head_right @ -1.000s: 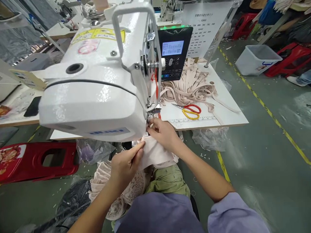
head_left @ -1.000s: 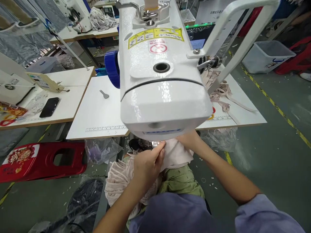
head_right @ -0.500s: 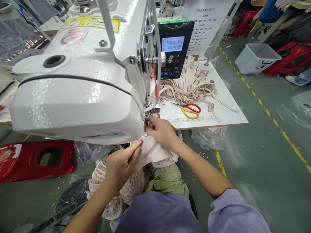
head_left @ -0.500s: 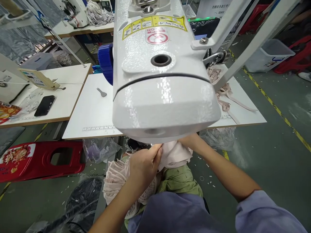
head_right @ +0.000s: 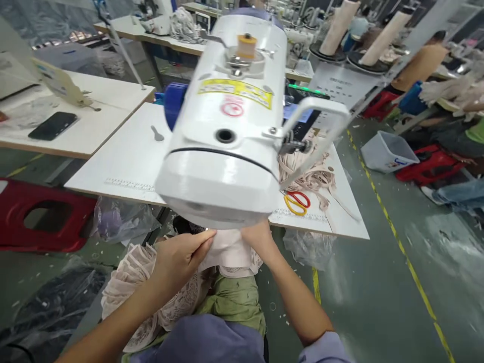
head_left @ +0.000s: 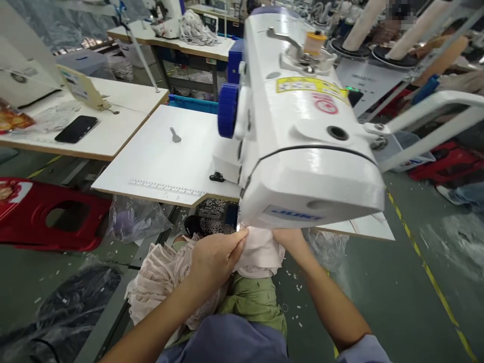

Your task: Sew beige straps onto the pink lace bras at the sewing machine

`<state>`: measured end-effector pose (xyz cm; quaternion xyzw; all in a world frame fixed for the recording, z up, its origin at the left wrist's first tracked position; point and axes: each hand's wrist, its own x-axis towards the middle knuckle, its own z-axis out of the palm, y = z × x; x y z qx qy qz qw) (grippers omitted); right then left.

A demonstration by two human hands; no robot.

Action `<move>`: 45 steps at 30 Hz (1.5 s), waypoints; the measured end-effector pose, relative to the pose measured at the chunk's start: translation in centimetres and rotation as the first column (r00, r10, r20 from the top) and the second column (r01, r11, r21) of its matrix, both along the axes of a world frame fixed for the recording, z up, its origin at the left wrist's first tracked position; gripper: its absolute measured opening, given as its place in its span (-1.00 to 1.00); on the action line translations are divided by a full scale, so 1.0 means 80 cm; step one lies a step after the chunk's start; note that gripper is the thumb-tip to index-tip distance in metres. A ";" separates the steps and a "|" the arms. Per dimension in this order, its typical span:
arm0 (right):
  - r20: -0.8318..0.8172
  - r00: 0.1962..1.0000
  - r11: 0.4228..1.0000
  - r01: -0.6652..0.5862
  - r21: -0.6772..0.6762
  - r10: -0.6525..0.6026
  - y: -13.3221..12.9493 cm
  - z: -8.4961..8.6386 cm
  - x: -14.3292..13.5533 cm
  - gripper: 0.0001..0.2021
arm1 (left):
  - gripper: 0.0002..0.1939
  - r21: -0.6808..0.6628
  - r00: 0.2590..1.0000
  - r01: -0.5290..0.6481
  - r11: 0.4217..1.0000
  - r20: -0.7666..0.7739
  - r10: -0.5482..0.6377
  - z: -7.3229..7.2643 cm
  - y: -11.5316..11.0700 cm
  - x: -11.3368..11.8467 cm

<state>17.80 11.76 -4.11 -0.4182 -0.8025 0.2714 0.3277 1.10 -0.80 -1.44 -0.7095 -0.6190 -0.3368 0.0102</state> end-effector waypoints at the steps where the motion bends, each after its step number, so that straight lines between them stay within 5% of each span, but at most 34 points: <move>1: -0.012 1.000 1.000 -0.001 0.007 0.001 0.000 -0.002 0.001 -0.78 | -0.55 0.008 1.000 0.004 1.000 0.029 -0.004 -0.002 -0.001 -0.001; 11: -0.046 0.999 0.999 0.015 -0.029 -0.016 0.004 -0.008 0.000 -0.69 | -0.60 0.029 0.995 0.023 0.999 0.100 -0.026 -0.004 0.001 -0.005; 19: -0.017 0.999 0.986 0.042 -0.158 -0.045 -0.004 0.008 0.002 -0.85 | -0.61 -0.009 0.998 0.062 0.998 0.004 -0.062 0.001 0.005 -0.004; 31: -0.078 0.994 0.963 0.047 -0.264 -0.070 -0.016 0.046 0.006 -0.78 | -0.68 0.029 0.991 0.133 0.991 -0.006 -0.133 0.001 0.005 -0.010; 37: -0.172 0.978 0.955 0.060 -0.292 -0.114 -0.022 0.032 0.004 -0.76 | -0.69 -0.021 0.991 0.107 0.994 0.083 -0.105 -0.001 0.003 -0.014; 40: -0.373 0.915 0.897 -0.032 -0.442 -0.152 -0.034 0.017 0.002 -0.72 | -0.70 -0.053 0.990 0.075 0.996 0.126 -0.068 0.001 0.004 -0.016; 45: -0.583 0.748 0.611 -0.310 -0.729 -0.316 -0.080 -0.006 0.013 -0.58 | -0.73 -0.128 0.976 0.169 0.977 0.157 -0.148 0.015 -0.011 -0.029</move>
